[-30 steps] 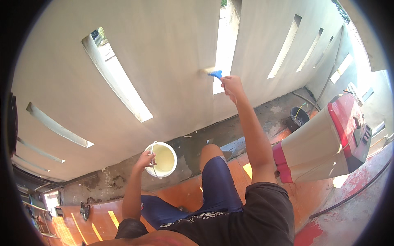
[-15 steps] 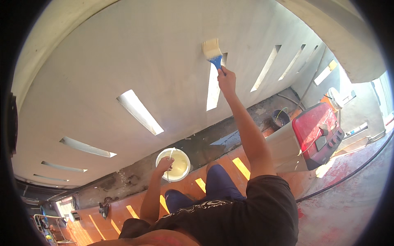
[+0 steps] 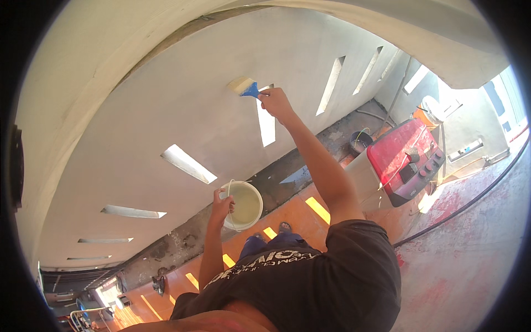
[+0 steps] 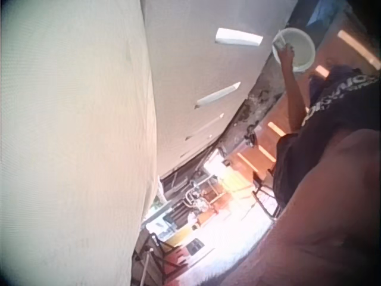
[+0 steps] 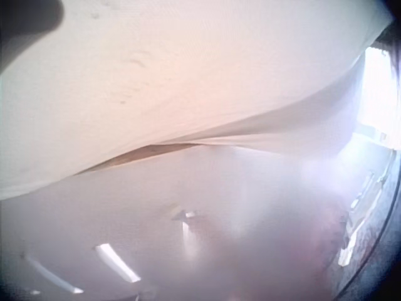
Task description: The person paints a ceiling using a paintbrush and a bucket of white paint. They repeatedly dip the brush into the bucket and apply paint to the ceiling surface in long strokes.
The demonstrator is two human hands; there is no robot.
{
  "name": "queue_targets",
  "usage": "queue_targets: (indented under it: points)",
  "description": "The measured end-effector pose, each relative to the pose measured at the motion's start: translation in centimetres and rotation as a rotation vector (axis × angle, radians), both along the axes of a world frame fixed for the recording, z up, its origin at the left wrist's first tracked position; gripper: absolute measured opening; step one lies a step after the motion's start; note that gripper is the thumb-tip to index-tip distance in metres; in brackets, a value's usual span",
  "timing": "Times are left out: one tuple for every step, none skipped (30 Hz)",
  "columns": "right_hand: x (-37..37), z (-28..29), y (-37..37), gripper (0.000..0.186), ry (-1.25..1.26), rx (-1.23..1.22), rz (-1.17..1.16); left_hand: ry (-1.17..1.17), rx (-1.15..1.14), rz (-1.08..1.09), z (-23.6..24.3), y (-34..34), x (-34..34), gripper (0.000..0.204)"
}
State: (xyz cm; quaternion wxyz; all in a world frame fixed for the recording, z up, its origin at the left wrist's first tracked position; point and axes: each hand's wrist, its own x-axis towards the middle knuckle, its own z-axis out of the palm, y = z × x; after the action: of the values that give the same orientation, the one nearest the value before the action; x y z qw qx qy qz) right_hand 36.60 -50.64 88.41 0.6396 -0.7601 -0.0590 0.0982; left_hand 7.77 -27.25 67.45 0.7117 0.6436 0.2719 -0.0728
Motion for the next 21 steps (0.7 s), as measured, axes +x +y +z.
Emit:
queue_targets:
  points:
    - [-1.6, -0.4, 0.0, 0.025, 0.095, 0.104, 0.002, -0.016, -0.022, -0.023, 0.9, -0.3, 0.5, 0.029]
    - [-3.8, -1.6, 0.1, 0.024, 0.157, 0.224, 0.005, -0.028, -0.046, -0.05, 1.5, -0.6, 0.8, 0.027]
    - [-5.9, -3.2, 0.5, 0.024, 0.223, 0.3, 0.022, -0.022, -0.086, -0.068, 2.0, -1.1, 1.2, 0.025]
    - [-8.4, -5.1, 1.1, 0.024, 0.254, 0.4, 0.05, -0.052, -0.104, -0.103, 2.3, -1.5, 1.3, 0.025]
    - [-10.8, -7.0, 1.8, 0.025, 0.339, 0.45, 0.055, -0.065, -0.132, -0.125, 2.6, -1.8, 1.4, 0.025]
    - [-12.6, -8.6, 2.5, 0.026, 0.388, 0.524, 0.08, -0.085, -0.16, -0.143, 2.9, -2.0, 1.8, 0.026]
    - [-14.1, -10.0, 3.2, 0.027, 0.43, 0.586, 0.09, -0.097, -0.196, -0.148, 3.0, -2.2, 2.1, 0.028]
    - [-15.7, -11.4, 3.8, 0.029, 0.507, 0.61, 0.055, -0.101, -0.231, -0.15, 3.1, -2.5, 2.1, 0.031]
    - [-17.1, -12.5, 4.1, 0.028, 0.461, 0.67, 0.068, -0.09, -0.259, -0.146, 3.2, -2.7, 2.1, 0.034]
    - [-18.3, -13.4, 4.5, 0.028, 0.451, 0.683, 0.036, -0.123, -0.273, -0.149, 3.3, -2.9, 2.3, 0.035]
    - [-19.3, -14.1, 4.7, 0.027, 0.452, 0.683, -0.017, -0.136, -0.28, -0.149, 3.3, -3.2, 2.3, 0.035]
    - [-20.0, -14.7, 4.7, 0.028, 0.455, 0.725, -0.003, -0.14, -0.284, -0.143, 3.2, -3.5, 2.3, 0.035]
    - [-20.7, -15.0, 4.7, 0.029, 0.462, 0.758, -0.011, -0.137, -0.271, -0.161, 3.1, -3.8, 2.3, 0.035]
    - [-21.2, -15.3, 4.5, 0.03, 0.474, 0.792, -0.02, -0.13, -0.251, -0.177, 3.0, -4.2, 2.4, 0.034]
    - [-21.4, -15.4, 4.3, 0.028, 0.437, 0.746, -0.03, -0.133, -0.226, -0.194, 2.8, -4.6, 2.4, 0.033]
    - [-21.6, -15.5, 4.0, 0.029, 0.432, 0.713, -0.048, -0.119, -0.209, -0.213, 2.6, -4.9, 2.4, 0.032]
    - [-21.7, -15.6, 3.7, 0.031, 0.426, 0.686, -0.054, -0.115, -0.186, -0.231, 2.4, -5.2, 2.5, 0.031]
    - [-21.7, -15.6, 3.4, 0.032, 0.4, 0.667, -0.055, -0.101, -0.152, -0.245, 2.2, -5.5, 2.6, 0.031]
    - [-21.7, -15.7, 3.1, 0.032, 0.42, 0.644, -0.073, -0.109, -0.156, -0.274, 2.0, -5.8, 2.8, 0.031]
    - [-21.6, -15.9, 2.8, 0.032, 0.42, 0.632, -0.086, -0.105, -0.148, -0.299, 1.8, -6.1, 3.0, 0.031]
    - [-21.5, -16.1, 2.5, 0.031, 0.415, 0.622, -0.091, -0.103, -0.139, -0.32, 1.6, -6.4, 3.2, 0.032]
